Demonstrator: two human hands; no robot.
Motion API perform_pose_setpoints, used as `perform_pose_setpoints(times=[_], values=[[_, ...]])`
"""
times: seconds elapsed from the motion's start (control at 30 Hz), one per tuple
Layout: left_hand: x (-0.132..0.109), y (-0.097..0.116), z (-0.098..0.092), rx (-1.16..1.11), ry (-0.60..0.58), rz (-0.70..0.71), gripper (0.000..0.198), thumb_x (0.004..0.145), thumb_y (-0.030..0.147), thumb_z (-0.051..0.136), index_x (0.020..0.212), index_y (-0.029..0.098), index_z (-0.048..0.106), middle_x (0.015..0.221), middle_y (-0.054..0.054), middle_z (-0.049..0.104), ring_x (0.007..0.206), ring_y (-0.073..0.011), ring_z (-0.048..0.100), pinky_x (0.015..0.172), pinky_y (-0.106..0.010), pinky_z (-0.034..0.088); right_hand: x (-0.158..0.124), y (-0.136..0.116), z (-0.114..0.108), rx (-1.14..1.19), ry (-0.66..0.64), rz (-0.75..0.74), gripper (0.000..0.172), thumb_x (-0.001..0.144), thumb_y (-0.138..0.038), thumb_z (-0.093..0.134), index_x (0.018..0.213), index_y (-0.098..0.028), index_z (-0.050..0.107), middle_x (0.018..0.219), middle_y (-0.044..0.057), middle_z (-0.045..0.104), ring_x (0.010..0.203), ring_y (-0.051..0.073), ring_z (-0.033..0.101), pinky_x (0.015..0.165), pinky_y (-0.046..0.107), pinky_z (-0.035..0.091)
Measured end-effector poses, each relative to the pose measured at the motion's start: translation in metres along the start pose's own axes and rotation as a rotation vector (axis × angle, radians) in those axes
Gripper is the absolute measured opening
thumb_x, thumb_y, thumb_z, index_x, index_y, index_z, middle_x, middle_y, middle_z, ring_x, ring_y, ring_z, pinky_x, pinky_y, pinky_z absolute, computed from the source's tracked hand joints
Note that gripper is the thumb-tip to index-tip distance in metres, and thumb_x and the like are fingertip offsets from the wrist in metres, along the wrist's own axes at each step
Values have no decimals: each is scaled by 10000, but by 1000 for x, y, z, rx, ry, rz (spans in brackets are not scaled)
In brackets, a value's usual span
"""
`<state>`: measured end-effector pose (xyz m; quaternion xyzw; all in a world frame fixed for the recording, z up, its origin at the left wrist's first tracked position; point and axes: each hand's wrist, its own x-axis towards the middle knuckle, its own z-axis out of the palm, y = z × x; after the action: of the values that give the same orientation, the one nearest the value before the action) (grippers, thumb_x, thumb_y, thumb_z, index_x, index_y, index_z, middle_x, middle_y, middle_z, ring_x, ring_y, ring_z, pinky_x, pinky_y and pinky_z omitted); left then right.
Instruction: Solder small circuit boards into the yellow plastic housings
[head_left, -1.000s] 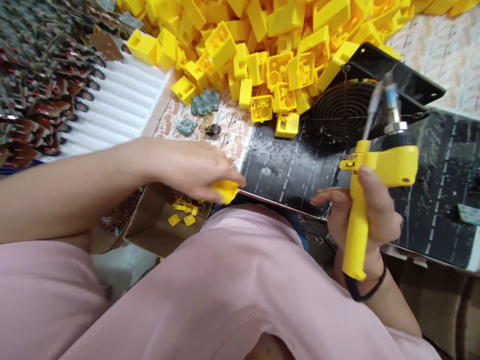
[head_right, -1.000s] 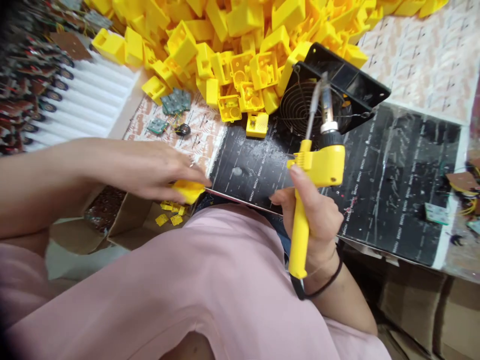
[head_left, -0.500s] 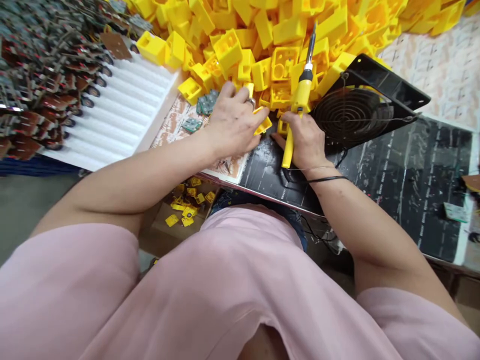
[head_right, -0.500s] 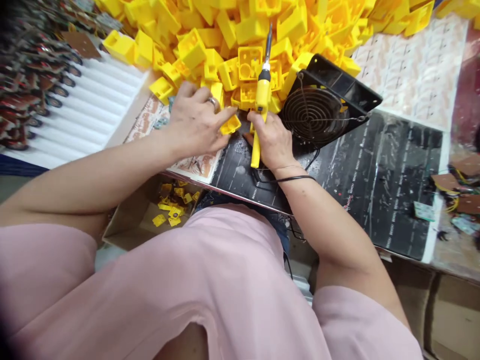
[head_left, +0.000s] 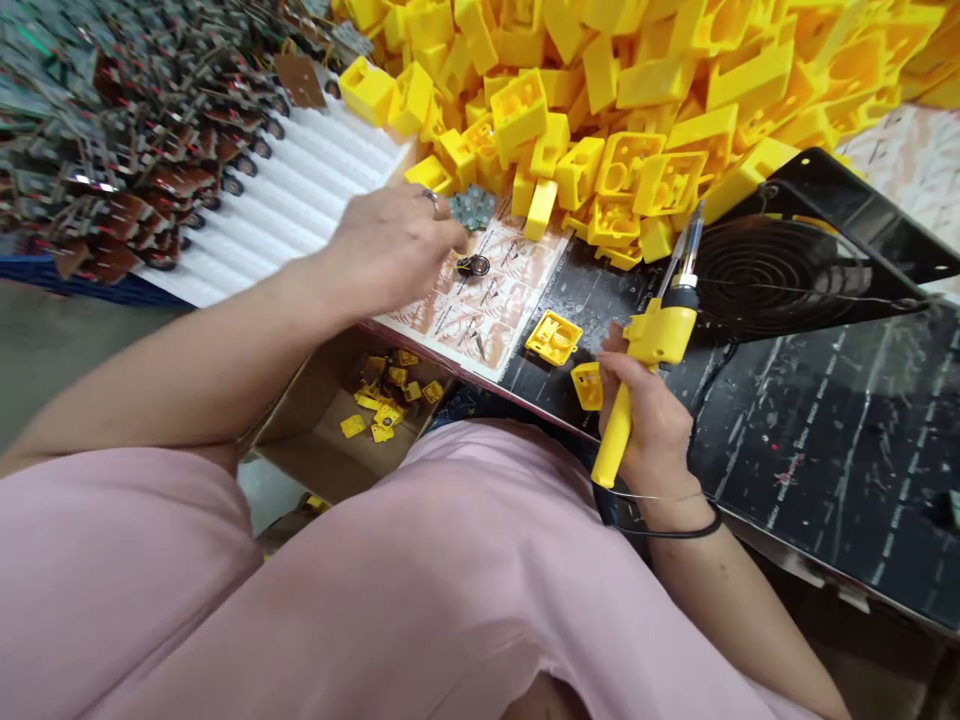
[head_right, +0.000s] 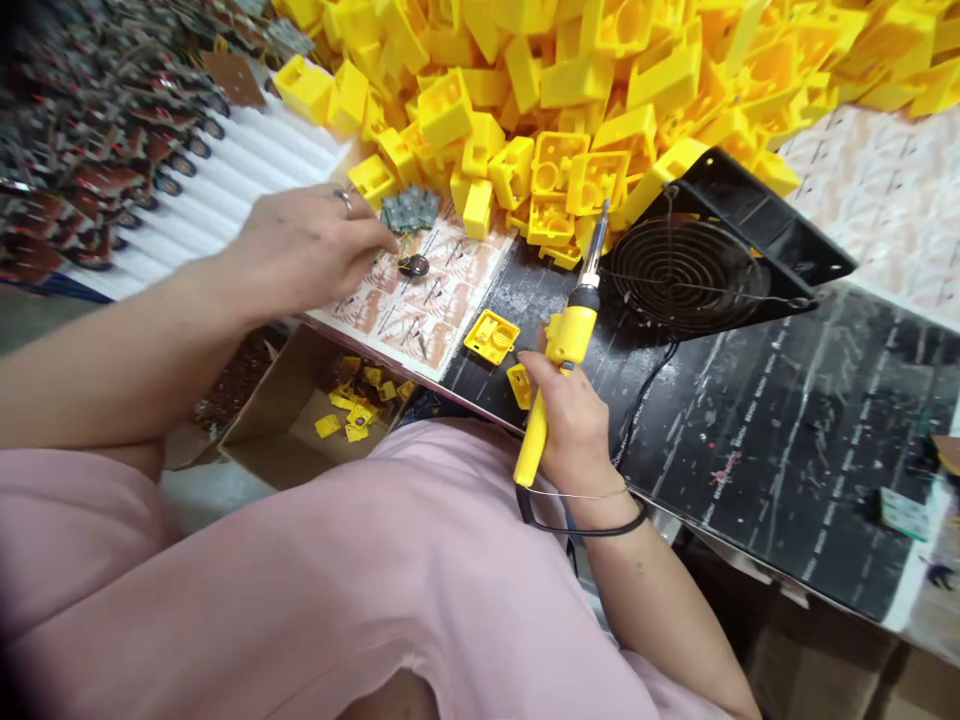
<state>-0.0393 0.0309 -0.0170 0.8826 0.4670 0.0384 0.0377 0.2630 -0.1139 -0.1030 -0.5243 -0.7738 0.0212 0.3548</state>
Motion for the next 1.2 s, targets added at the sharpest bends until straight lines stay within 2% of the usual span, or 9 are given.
perform_pose_setpoints(times=[0.13, 0.2, 0.3, 0.5, 0.63, 0.8, 0.9, 1.03, 1.2], values=[[-7, -35, 4, 59, -29, 194, 312, 1004, 303, 426, 1059, 230, 725, 948, -73, 676, 948, -217, 499, 908, -402, 462, 8, 7, -21, -144, -11, -145, 453, 900, -275, 818, 1314, -259, 635, 1287, 110, 762, 1215, 307, 733, 994, 397, 613], [-9, -40, 18, 138, -46, 205, 317, 1018, 307, 399, 1034, 220, 703, 964, -68, 663, 929, -208, 478, 871, -398, 460, 14, 13, -30, -56, -100, -241, 464, 893, -317, 830, 1298, -239, 619, 1285, 123, 758, 1260, 325, 705, 1073, 476, 572], [-9, -40, 33, 139, -50, 141, 358, 1052, 382, 381, 926, 222, 676, 976, -69, 668, 908, -200, 447, 877, -421, 476, 20, 20, -35, 32, -187, -294, 382, 948, -236, 749, 1297, -236, 592, 1235, 104, 772, 1158, 275, 742, 956, 423, 595], [-18, -11, 32, -92, 75, 176, 396, 1084, 399, 379, 931, 241, 709, 1193, -26, 766, 1151, -231, 590, 1073, -520, 477, 32, 6, -16, -108, -56, -215, 443, 927, -348, 792, 1304, -260, 577, 1222, 98, 774, 1141, 300, 735, 1141, 497, 471], [-20, 17, 46, -180, 125, 314, 321, 1051, 322, 451, 920, 248, 735, 1092, -23, 817, 1108, -239, 688, 1091, -517, 479, 44, -5, 4, -52, -72, -173, 438, 963, -311, 745, 1353, -266, 552, 1206, 78, 772, 1093, 261, 746, 1143, 460, 483], [-23, 25, 55, -204, 121, 211, 296, 996, 376, 486, 989, 223, 740, 1039, -58, 799, 1036, -262, 707, 1045, -481, 494, 40, -3, 2, 31, -183, -220, 397, 1007, -263, 685, 1381, -269, 553, 1168, 50, 780, 999, 213, 764, 1135, 460, 507], [-24, 31, 48, -205, 92, 110, 379, 923, 454, 567, 1157, 192, 711, 1075, -93, 776, 1064, -306, 691, 1022, -494, 486, 35, -7, -6, 39, -121, -255, 463, 969, -373, 760, 1372, -263, 560, 1164, 53, 792, 1027, 236, 777, 1169, 508, 503], [-15, 47, 43, -16, 34, -19, 386, 906, 489, 609, 1101, 174, 716, 1110, -129, 743, 1170, -371, 625, 1069, -580, 408, 35, -15, -14, 9, 80, -209, 411, 923, -263, 811, 1290, -271, 624, 1123, 32, 816, 998, 228, 799, 1020, 408, 620], [-10, 49, 55, -63, 54, -24, 287, 1009, 355, 477, 904, 220, 708, 1074, -82, 747, 1166, -324, 610, 1041, -588, 411, 27, -16, -32, -11, 155, -217, 241, 921, -185, 801, 1122, -281, 710, 759, -60, 762, 559, 126, 689, 642, 259, 597]])
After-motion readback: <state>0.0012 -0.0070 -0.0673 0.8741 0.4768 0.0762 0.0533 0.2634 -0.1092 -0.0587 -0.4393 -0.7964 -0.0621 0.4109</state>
